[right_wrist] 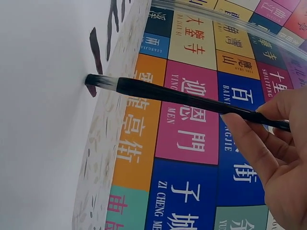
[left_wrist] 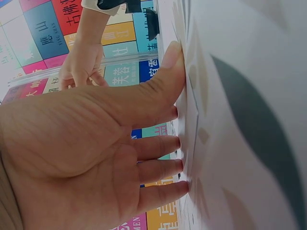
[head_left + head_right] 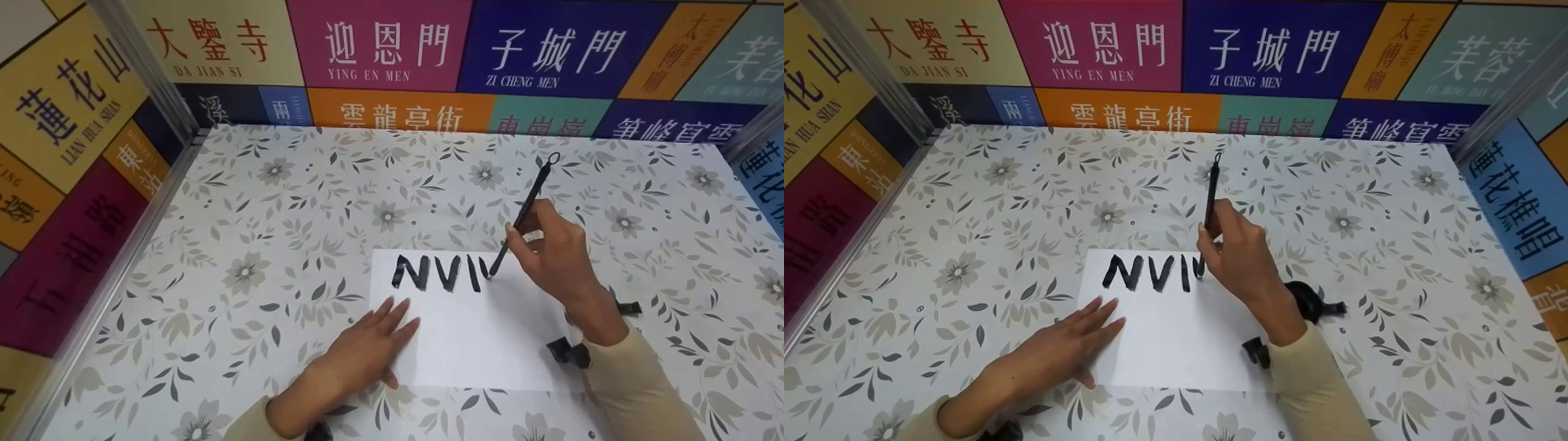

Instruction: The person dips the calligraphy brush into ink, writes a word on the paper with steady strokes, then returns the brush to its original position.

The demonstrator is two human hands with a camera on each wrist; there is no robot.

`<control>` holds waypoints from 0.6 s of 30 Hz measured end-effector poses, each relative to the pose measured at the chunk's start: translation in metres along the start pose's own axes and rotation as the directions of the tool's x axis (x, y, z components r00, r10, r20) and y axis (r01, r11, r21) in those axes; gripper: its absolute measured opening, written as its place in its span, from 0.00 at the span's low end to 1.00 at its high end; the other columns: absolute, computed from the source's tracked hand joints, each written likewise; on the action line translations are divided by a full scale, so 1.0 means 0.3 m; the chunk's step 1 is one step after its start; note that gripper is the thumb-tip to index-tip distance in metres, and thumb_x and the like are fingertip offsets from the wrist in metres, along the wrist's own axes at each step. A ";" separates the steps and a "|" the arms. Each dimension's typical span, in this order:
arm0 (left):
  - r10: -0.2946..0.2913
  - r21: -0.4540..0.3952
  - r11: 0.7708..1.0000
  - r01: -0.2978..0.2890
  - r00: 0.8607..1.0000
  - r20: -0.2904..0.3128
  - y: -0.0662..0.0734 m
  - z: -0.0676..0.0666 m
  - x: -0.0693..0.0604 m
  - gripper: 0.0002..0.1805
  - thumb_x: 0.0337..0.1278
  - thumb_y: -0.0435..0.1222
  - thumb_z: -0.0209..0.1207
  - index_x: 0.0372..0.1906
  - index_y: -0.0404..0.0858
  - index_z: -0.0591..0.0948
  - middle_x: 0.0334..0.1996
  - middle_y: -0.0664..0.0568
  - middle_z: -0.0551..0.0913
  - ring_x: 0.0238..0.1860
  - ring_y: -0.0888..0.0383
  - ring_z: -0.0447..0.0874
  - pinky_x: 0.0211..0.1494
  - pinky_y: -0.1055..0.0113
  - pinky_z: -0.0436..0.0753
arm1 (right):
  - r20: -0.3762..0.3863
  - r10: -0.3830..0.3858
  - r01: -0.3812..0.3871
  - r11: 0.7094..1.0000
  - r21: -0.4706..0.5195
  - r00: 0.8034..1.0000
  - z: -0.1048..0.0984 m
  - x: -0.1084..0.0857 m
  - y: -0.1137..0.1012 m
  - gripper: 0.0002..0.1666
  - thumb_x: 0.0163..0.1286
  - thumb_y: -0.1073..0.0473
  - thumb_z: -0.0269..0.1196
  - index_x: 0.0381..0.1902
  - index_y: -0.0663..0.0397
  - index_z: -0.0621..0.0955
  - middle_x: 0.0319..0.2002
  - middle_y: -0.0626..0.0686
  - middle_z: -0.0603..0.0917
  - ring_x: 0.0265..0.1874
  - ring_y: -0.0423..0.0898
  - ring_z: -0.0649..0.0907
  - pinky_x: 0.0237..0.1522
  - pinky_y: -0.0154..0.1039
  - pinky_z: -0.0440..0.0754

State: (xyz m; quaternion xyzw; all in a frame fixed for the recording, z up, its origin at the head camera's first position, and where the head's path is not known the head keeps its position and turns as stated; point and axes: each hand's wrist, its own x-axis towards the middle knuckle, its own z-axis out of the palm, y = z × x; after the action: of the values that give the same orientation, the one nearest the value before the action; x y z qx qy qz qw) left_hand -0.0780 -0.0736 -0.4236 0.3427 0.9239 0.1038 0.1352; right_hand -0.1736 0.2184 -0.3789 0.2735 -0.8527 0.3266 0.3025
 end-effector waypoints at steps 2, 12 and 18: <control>0.003 0.002 1.000 -0.003 1.000 -0.012 0.001 0.001 -0.001 0.52 0.33 0.50 0.68 0.72 0.40 0.63 0.73 0.41 0.53 0.73 0.42 0.49 0.70 0.52 0.60 | 0.016 -0.004 0.005 1.000 -0.009 1.000 -0.003 0.001 -0.004 0.12 0.58 0.71 0.64 0.37 0.66 0.72 0.25 0.55 0.82 0.26 0.46 0.85 0.22 0.32 0.83; 0.007 0.022 1.000 -0.007 1.000 -0.014 0.002 -0.002 -0.003 0.52 0.34 0.50 0.68 0.72 0.40 0.63 0.73 0.40 0.54 0.72 0.42 0.49 0.70 0.53 0.60 | 0.062 -0.017 0.018 1.000 -0.007 0.998 -0.018 0.008 -0.017 0.11 0.58 0.71 0.64 0.36 0.64 0.72 0.25 0.53 0.83 0.26 0.45 0.85 0.21 0.32 0.83; 0.017 0.033 0.999 -0.016 1.000 -0.026 0.001 -0.003 -0.004 0.52 0.33 0.51 0.67 0.71 0.39 0.64 0.73 0.40 0.54 0.72 0.42 0.50 0.70 0.53 0.61 | 0.083 -0.014 0.014 1.000 -0.007 0.996 -0.027 0.011 -0.022 0.11 0.58 0.71 0.64 0.35 0.63 0.72 0.24 0.52 0.83 0.26 0.43 0.85 0.20 0.33 0.83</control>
State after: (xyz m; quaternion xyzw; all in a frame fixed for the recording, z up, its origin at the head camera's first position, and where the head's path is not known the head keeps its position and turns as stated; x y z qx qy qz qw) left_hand -0.0773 -0.0743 -0.4225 0.3509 0.9243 0.0942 0.1168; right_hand -0.1688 0.2193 -0.3691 0.2918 -0.8638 0.3096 0.2700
